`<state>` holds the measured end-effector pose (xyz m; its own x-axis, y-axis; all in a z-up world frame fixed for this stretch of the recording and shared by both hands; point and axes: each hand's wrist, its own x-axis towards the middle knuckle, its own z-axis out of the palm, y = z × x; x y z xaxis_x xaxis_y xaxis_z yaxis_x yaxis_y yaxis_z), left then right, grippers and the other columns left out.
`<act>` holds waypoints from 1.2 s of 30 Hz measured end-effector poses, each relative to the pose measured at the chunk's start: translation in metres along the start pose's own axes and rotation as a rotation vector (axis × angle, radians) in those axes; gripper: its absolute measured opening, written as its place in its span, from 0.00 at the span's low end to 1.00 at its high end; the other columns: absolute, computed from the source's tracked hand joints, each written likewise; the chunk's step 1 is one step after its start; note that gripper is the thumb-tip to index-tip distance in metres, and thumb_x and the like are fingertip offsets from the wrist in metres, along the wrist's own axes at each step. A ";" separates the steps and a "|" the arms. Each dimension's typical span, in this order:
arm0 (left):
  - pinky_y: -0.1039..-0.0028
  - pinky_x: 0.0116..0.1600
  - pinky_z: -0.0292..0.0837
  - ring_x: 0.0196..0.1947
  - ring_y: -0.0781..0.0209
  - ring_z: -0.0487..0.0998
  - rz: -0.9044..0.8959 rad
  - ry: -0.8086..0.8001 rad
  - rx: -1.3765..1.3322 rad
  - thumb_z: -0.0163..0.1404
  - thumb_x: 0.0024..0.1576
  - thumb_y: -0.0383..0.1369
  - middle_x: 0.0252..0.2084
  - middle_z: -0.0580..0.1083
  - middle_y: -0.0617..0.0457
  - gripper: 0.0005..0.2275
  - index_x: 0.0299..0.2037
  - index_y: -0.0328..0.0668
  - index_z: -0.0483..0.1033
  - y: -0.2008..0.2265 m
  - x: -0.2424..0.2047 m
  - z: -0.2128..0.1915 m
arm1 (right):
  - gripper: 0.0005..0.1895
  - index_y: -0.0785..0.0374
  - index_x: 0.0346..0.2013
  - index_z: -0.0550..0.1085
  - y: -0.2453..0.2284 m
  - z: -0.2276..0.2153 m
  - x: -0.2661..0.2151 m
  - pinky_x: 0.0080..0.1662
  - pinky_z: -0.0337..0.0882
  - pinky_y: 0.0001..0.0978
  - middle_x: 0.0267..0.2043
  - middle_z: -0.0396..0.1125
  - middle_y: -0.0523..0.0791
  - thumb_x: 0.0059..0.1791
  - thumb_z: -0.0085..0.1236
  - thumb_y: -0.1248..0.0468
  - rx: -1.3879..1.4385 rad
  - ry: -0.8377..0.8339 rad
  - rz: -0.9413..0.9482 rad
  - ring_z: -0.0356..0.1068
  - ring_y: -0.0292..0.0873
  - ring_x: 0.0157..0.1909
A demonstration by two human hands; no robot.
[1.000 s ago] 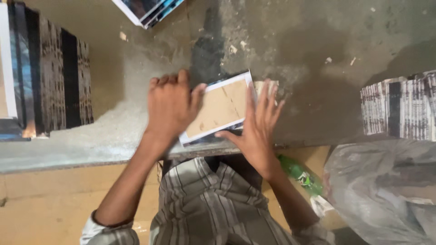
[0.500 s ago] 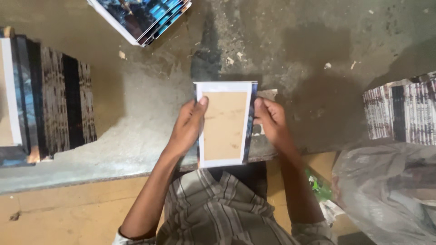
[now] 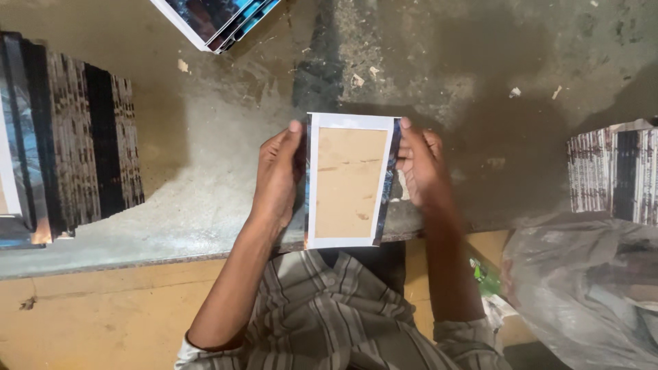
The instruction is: The person assembles books by hand, placing a printed cover sheet onto a cardboard backing and pressing the edges to secure them. They handle the items one at a time, smoothing the surface and stacking the finished units on a table.
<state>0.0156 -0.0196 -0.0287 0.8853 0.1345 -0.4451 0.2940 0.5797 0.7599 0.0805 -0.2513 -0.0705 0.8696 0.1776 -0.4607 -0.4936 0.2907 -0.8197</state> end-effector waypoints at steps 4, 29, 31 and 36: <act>0.79 0.44 0.72 0.34 0.73 0.76 0.019 -0.005 0.024 0.48 0.66 0.38 0.36 0.80 0.57 0.13 0.41 0.36 0.82 0.006 0.000 0.008 | 0.13 0.67 0.36 0.76 0.003 0.003 0.002 0.41 0.76 0.32 0.37 0.76 0.50 0.56 0.56 0.59 -0.002 -0.011 -0.058 0.76 0.40 0.37; 0.74 0.38 0.68 0.31 0.68 0.73 0.282 -0.163 0.618 0.59 0.61 0.27 0.33 0.78 0.54 0.05 0.42 0.33 0.85 0.029 0.027 -0.012 | 0.11 0.70 0.50 0.76 -0.015 0.000 0.004 0.50 0.75 0.27 0.47 0.76 0.45 0.54 0.60 0.67 -0.263 -0.301 -0.214 0.75 0.34 0.47; 0.68 0.42 0.74 0.34 0.61 0.80 0.549 -0.254 1.015 0.58 0.59 0.28 0.37 0.81 0.51 0.07 0.45 0.36 0.85 0.040 0.027 -0.023 | 0.13 0.67 0.50 0.79 -0.022 0.007 -0.001 0.51 0.74 0.28 0.47 0.77 0.45 0.51 0.64 0.68 -0.611 -0.297 -0.480 0.74 0.38 0.47; 0.59 0.64 0.67 0.60 0.43 0.75 0.883 -0.470 1.411 0.57 0.55 0.38 0.58 0.77 0.42 0.24 0.61 0.37 0.73 0.045 0.030 -0.028 | 0.14 0.59 0.48 0.83 -0.021 0.023 -0.025 0.43 0.73 0.30 0.43 0.74 0.47 0.47 0.71 0.67 -1.076 -0.138 -0.713 0.72 0.41 0.40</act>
<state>0.0457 0.0331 -0.0210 0.8855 -0.3774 0.2709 -0.4626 -0.6624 0.5893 0.0692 -0.2402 -0.0339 0.8950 0.4110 0.1733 0.3876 -0.5244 -0.7581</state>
